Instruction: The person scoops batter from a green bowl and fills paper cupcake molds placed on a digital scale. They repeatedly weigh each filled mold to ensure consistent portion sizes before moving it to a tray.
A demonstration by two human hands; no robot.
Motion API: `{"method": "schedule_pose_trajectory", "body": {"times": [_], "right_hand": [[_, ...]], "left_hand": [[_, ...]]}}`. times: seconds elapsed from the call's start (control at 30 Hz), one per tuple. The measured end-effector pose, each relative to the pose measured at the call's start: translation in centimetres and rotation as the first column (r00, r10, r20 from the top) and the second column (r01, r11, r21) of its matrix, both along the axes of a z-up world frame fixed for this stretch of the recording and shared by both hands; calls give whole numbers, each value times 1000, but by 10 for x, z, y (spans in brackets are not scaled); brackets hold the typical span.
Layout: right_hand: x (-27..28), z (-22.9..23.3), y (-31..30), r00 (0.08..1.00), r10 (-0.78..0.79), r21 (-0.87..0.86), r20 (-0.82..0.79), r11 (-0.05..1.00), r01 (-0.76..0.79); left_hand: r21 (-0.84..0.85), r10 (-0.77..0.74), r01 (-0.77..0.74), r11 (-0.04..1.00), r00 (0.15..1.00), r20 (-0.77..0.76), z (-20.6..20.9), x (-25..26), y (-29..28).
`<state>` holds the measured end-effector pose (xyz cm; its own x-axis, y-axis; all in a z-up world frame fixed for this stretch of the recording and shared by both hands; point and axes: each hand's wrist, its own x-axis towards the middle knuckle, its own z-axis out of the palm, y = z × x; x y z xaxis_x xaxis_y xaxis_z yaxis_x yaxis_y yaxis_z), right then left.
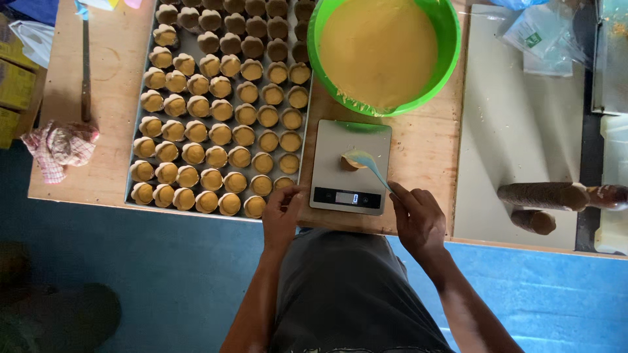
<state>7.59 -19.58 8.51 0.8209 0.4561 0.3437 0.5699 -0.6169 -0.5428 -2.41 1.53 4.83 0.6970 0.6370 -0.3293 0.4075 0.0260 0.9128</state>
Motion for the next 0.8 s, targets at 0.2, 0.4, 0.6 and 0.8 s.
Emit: {"method": "schedule_pose_trajectory", "body": {"times": [0.2, 0.4, 0.6, 0.8], "right_hand": [[0, -5, -5, 1000, -12, -4, 1, 1000, 12], [0, -7, -6, 999, -5, 39, -43, 999, 6], [0, -11, -7, 999, -15, 46, -45, 999, 17], [1, -4, -5, 997, -15, 52, -82, 998, 20]], "left_hand": [[12, -5, 5, 1000, 1000, 0, -2, 1, -3], [-35, 3, -2, 999, 999, 40, -9, 0, -5], [-3, -2, 2, 1000, 1000, 10, -8, -1, -5], [-4, -6, 6, 1000, 1000, 7, -11, -2, -7]]}}
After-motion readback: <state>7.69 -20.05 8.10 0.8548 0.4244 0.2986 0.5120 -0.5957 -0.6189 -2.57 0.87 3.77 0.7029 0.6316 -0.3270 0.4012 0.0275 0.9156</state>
